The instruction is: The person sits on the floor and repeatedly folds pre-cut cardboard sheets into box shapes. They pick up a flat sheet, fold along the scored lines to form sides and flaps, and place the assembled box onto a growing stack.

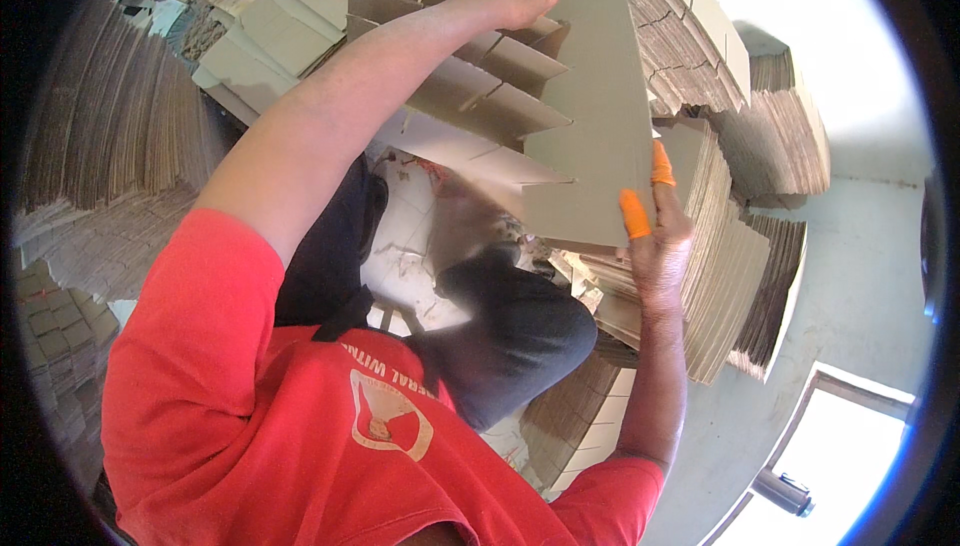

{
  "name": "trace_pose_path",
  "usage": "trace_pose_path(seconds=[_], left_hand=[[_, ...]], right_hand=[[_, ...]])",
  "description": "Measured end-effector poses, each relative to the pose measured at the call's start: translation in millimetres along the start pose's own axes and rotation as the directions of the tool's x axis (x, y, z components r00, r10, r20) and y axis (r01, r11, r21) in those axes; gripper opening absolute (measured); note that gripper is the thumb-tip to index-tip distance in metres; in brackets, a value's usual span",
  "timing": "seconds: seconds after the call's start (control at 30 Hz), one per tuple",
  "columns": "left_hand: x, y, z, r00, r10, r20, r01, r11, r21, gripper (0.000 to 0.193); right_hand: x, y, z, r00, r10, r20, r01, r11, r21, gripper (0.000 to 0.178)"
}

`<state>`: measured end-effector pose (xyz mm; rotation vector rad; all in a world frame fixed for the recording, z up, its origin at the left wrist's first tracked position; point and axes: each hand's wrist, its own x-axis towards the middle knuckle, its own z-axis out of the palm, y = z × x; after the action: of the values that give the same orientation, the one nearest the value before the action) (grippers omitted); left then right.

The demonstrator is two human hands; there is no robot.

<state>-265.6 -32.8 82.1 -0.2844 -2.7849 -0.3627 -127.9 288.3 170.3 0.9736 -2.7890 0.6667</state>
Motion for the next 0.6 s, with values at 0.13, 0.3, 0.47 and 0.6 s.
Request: trace_pose_path(seconds=[0.13,0.3,0.47,0.6], left_hand=[[3.8,0.9,-0.1,0.998,0.011,0.064,-0.011,1.0,-0.005,0.008],[4.2,-4.4,0.1,0.995,-0.032,0.094,0.038,0.997,-0.064,0.015],[3.7,5.4,-2.7,0.999,-0.03,0.033,0.033,0.994,-0.106,0.015],[5.7,5.9,-1.3,1.0,0.007,0.007,-0.006,0.995,-0.097,0.014]], right_hand=[[-2.9,1.1,12.1,0.992,0.122,-0.023,-0.121,0.991,0.064,0.051],[-2.3,-29.0,1.4,0.992,0.125,0.01,-0.126,0.989,0.073,0.054],[4.8,-26.2,-3.5,0.99,0.089,0.112,-0.1,0.99,0.101,0.058],[-3.0,-16.6,16.0,0.994,0.104,0.021,-0.105,0.993,0.061,0.061]])
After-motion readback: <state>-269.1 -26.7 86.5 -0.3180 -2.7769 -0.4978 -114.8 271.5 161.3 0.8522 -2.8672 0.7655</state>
